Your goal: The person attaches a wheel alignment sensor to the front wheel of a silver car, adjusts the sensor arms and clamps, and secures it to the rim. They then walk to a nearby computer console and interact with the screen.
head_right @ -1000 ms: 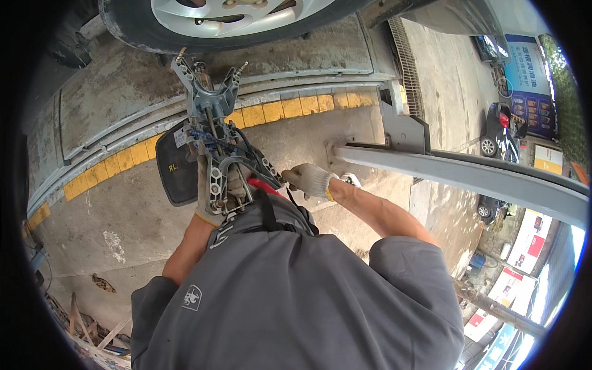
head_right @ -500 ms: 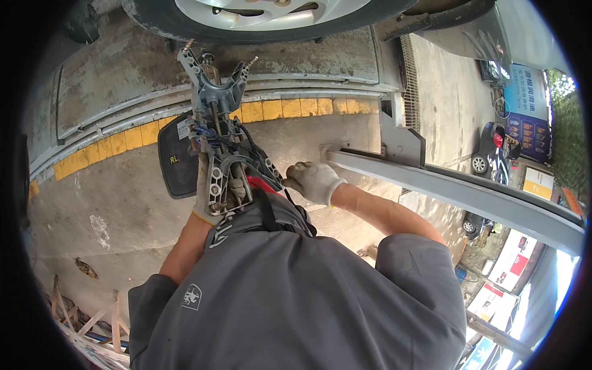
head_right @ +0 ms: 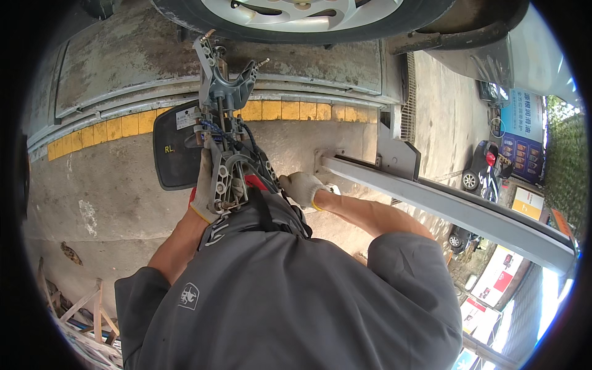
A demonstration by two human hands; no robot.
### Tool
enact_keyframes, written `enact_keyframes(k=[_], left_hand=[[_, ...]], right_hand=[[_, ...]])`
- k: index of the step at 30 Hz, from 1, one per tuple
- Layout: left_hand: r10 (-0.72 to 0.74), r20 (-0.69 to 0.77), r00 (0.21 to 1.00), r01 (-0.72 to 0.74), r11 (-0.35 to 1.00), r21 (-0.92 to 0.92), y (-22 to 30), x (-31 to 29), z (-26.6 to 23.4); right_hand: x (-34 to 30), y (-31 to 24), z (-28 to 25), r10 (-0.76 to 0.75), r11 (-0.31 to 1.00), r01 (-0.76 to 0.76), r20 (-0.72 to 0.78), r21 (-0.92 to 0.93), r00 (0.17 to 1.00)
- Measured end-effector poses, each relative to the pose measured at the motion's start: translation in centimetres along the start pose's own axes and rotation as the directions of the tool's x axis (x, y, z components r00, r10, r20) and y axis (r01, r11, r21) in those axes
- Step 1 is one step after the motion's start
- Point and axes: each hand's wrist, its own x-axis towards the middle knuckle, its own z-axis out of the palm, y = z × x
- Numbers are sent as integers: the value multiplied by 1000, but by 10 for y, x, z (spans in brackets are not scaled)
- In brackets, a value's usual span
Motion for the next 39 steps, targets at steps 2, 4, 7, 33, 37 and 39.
enact_keyframes(k=[2,4,7,33,37,39], left_hand=[[-64,79,995,61,998,34,2,-1,-4],[-87,130,988,79,995,66,2,-2,-6],[-52,124,991,41,995,95,0,-2,-6],[-129,181,975,107,986,125,0,-2,12],[-199,223,954,179,978,104,1,-6,13],[-209,241,948,187,976,111,2,-6,13]], right_hand=[[9,-2,2,182,966,-197,100,169,978],[21,-4,2,305,865,-372,238,337,922],[28,-9,2,377,738,-512,360,439,853],[-13,12,41,162,906,-75,-178,416,970],[-9,20,38,-51,920,145,-254,365,966],[-9,25,30,-190,944,251,-271,214,944]])
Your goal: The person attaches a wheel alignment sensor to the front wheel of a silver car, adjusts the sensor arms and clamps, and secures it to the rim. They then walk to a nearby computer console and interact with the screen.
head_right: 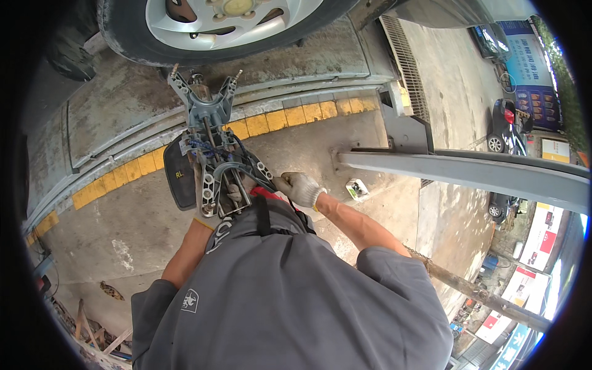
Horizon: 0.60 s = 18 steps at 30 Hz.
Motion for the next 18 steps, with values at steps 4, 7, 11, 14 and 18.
enact_keyframes(k=[4,7,11,14,18], left_hand=[[-27,26,999,27,999,32,2,-1,1],[-22,33,999,22,1000,12,1,-1,2],[-5,77,997,8,999,-37,-1,1,-2],[30,156,987,-15,995,-98,0,5,-5],[118,153,981,-101,988,-115,0,8,-4]], right_hand=[[-4,2,-16,-133,978,142,66,-156,989],[-9,2,-22,-241,943,237,10,-232,971],[-8,-2,-16,-211,966,204,-31,-158,977],[-6,-6,-2,-89,990,78,-100,-113,991],[-9,-12,20,121,993,-120,-194,18,974]])
